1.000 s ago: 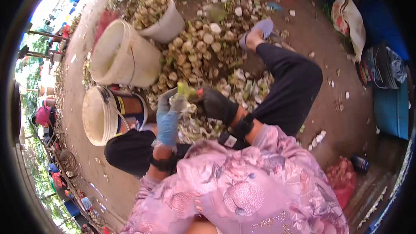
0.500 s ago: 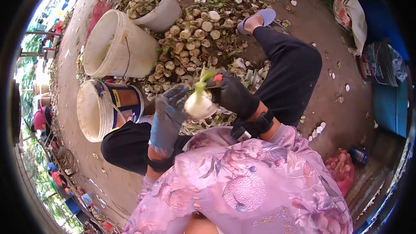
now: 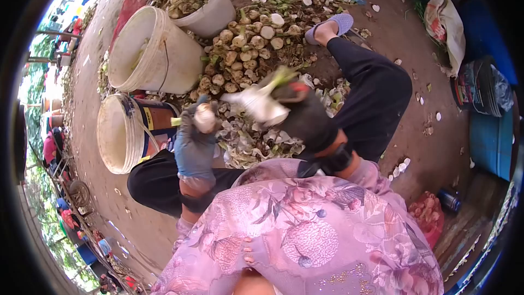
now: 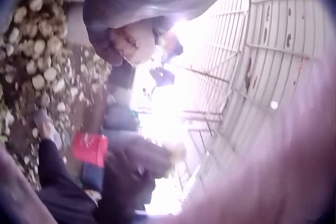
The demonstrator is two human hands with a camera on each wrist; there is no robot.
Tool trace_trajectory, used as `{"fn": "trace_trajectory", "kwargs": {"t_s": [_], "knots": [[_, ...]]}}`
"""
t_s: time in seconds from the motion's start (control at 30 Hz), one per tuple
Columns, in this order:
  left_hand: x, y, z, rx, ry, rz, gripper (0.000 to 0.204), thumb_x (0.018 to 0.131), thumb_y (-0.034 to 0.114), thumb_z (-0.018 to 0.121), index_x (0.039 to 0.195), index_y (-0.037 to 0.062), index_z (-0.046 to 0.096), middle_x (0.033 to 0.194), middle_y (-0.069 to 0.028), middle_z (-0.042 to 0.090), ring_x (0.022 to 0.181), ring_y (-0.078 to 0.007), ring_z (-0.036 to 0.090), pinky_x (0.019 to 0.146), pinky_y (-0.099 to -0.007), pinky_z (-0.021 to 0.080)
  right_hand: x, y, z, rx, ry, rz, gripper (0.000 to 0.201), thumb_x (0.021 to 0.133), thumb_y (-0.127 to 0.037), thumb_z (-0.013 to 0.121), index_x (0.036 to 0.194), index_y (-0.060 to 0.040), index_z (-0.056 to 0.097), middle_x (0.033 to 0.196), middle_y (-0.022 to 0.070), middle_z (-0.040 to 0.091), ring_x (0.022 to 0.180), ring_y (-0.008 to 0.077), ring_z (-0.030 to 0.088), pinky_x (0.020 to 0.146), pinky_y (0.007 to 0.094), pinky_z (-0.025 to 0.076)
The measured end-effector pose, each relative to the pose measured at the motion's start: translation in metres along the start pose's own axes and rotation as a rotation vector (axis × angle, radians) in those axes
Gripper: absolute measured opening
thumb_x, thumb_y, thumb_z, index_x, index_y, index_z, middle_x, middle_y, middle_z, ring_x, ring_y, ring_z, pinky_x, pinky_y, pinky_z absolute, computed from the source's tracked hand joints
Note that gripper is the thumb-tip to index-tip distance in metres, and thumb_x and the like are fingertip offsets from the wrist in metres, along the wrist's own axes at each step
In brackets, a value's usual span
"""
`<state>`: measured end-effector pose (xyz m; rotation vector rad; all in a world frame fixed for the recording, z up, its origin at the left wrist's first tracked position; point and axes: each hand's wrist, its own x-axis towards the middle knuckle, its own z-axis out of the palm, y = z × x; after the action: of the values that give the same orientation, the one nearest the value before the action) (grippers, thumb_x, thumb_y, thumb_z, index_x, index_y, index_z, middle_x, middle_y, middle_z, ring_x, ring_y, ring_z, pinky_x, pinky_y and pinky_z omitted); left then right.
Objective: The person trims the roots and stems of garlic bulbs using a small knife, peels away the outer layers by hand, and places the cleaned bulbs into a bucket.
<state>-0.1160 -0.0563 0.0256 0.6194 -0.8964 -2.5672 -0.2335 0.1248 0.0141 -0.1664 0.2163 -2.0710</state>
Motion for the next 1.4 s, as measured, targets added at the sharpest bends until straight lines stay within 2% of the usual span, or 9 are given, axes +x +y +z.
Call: {"fn": "trace_trajectory", "kwargs": {"t_s": [0.17,0.23,0.8,0.97,1.03,1.1,1.23,1.3,1.4], "knots": [[0.002,0.003,-0.020,0.255,-0.004,0.163,0.030,0.092,0.030,0.038,0.100,0.0038,0.050,0.123,-0.0195,0.044,0.104,-0.0226,0.050,0.085,-0.0338,0.044,0.002,-0.023,-0.034,-1.864,0.168,-0.036,0.054,0.076,-0.042,0.060,0.108,-0.0008,0.048,0.095,0.0177,0.058,0.081,0.0280,0.059,0.067,0.0357,0.047],[-0.001,-0.005,-0.011,0.305,-0.015,0.144,0.027,0.092,0.029,0.038,0.095,0.0043,0.050,0.123,-0.0209,0.044,0.106,-0.0219,0.048,0.087,-0.0309,0.041,0.010,-0.006,-0.014,-2.004,0.118,0.027,0.035,0.077,-0.033,0.060,0.091,-0.0021,0.055,0.076,0.0104,0.058,0.067,0.0238,0.059,0.059,0.0317,0.045],[-0.009,-0.009,0.010,0.480,0.029,0.187,0.029,0.089,0.031,0.045,0.079,0.0038,0.047,0.096,-0.0194,0.058,0.089,-0.0221,0.055,0.073,-0.0310,0.047,0.035,0.035,-0.008,-1.209,0.135,0.318,0.025,0.075,-0.024,0.058,0.071,0.0011,0.055,0.060,0.0173,0.056,0.052,0.0333,0.054,0.052,0.0360,0.044],[-0.001,-0.012,0.023,0.253,-0.067,0.014,0.038,0.093,0.039,0.030,0.073,0.0080,0.039,0.108,-0.0243,0.053,0.107,-0.0279,0.048,0.083,-0.0317,0.044,0.030,0.031,-0.077,-2.085,0.178,0.189,0.020,0.066,-0.012,0.057,0.083,-0.0025,0.054,0.079,0.0203,0.059,0.070,0.0353,0.056,0.062,0.0395,0.045],[0.007,-0.014,0.005,0.293,-0.107,0.060,0.037,0.093,0.038,0.030,0.079,0.0075,0.045,0.116,-0.0237,0.049,0.108,-0.0252,0.047,0.088,-0.0319,0.042,0.032,0.027,-0.068,-1.954,0.164,0.094,0.024,0.070,-0.014,0.058,0.091,-0.0035,0.054,0.084,0.0170,0.060,0.076,0.0293,0.058,0.066,0.0373,0.045],[0.013,-0.013,0.000,0.015,-0.022,-0.009,0.035,0.092,0.037,0.032,0.089,0.0065,0.050,0.120,-0.0215,0.046,0.108,-0.0219,0.048,0.090,-0.0313,0.040,0.032,0.023,-0.035,-0.890,0.120,0.183,0.024,0.076,-0.016,0.057,0.096,-0.0032,0.054,0.081,0.0103,0.061,0.076,0.0200,0.059,0.067,0.0321,0.046],[0.024,-0.022,-0.006,0.038,0.053,-0.098,0.037,0.092,0.035,0.036,0.102,0.0037,0.052,0.121,-0.0158,0.048,0.105,-0.0214,0.050,0.092,-0.0335,0.039,0.043,0.041,-0.031,-1.209,-0.056,0.013,0.025,0.080,-0.018,0.057,0.098,-0.0009,0.055,0.081,0.0060,0.059,0.073,0.0123,0.057,0.066,0.0267,0.047],[0.039,-0.027,-0.038,0.122,0.075,-0.005,0.038,0.091,0.035,0.037,0.111,0.0044,0.049,0.121,-0.0135,0.048,0.102,-0.0221,0.051,0.090,-0.0359,0.041,0.042,0.029,-0.022,-0.832,-0.002,0.428,0.025,0.080,-0.019,0.057,0.095,0.0007,0.056,0.078,0.0072,0.059,0.065,0.0118,0.058,0.061,0.0244,0.048],[0.040,-0.018,-0.044,0.032,0.158,-0.024,0.051,0.090,0.039,0.039,0.126,0.0038,0.037,0.119,-0.0117,0.048,0.101,-0.0216,0.051,0.088,-0.0366,0.042,0.035,-0.001,0.010,-0.592,-0.140,0.339,0.025,0.080,-0.021,0.058,0.092,0.0010,0.056,0.075,0.0070,0.059,0.060,0.0127,0.058,0.058,0.0256,0.049]]}}
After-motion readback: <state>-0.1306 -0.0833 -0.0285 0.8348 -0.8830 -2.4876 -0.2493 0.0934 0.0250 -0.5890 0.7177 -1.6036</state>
